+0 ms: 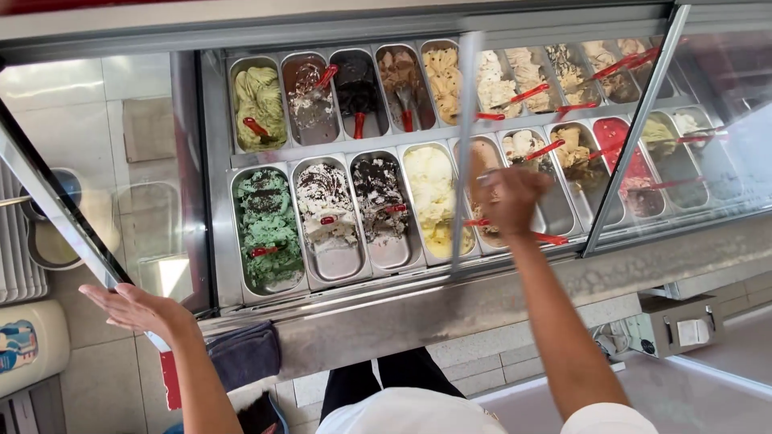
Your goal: Organizing ice cream tubs inside a display freezer, wiping the edges, and washing the cleaning cloth in a sink.
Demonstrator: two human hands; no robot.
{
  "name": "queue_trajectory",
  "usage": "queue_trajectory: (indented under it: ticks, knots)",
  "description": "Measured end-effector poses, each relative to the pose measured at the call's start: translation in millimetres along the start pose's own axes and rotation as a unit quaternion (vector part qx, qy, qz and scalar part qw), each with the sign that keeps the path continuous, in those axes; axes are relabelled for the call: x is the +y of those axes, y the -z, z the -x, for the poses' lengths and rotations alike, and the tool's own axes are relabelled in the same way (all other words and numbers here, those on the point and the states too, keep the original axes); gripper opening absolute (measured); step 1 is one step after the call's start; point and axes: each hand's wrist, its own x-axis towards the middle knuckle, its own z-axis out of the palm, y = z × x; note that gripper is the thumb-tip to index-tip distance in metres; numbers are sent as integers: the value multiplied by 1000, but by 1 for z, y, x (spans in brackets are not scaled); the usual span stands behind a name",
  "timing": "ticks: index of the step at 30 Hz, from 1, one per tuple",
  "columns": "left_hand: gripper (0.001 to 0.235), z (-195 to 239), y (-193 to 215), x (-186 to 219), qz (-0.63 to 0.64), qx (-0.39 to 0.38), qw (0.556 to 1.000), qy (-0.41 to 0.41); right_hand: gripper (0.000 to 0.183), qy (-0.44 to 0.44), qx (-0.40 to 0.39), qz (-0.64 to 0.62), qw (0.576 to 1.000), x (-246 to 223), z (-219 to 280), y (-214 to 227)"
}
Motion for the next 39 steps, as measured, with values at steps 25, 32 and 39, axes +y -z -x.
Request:
queue_trajectory:
  ticks: [25, 32, 39]
  knots:
    - [97, 7, 20, -13, 96, -53, 993, -47, 31, -237, -108, -24, 965, 104, 79, 30]
    - [63, 80, -32, 31, 58, 83, 961, -259, 31, -261, -95, -18, 960, 146, 94, 16]
    - [23, 270, -74, 146, 267, -358, 813, -373, 31, -310, -168, -10, 936, 181, 97, 25]
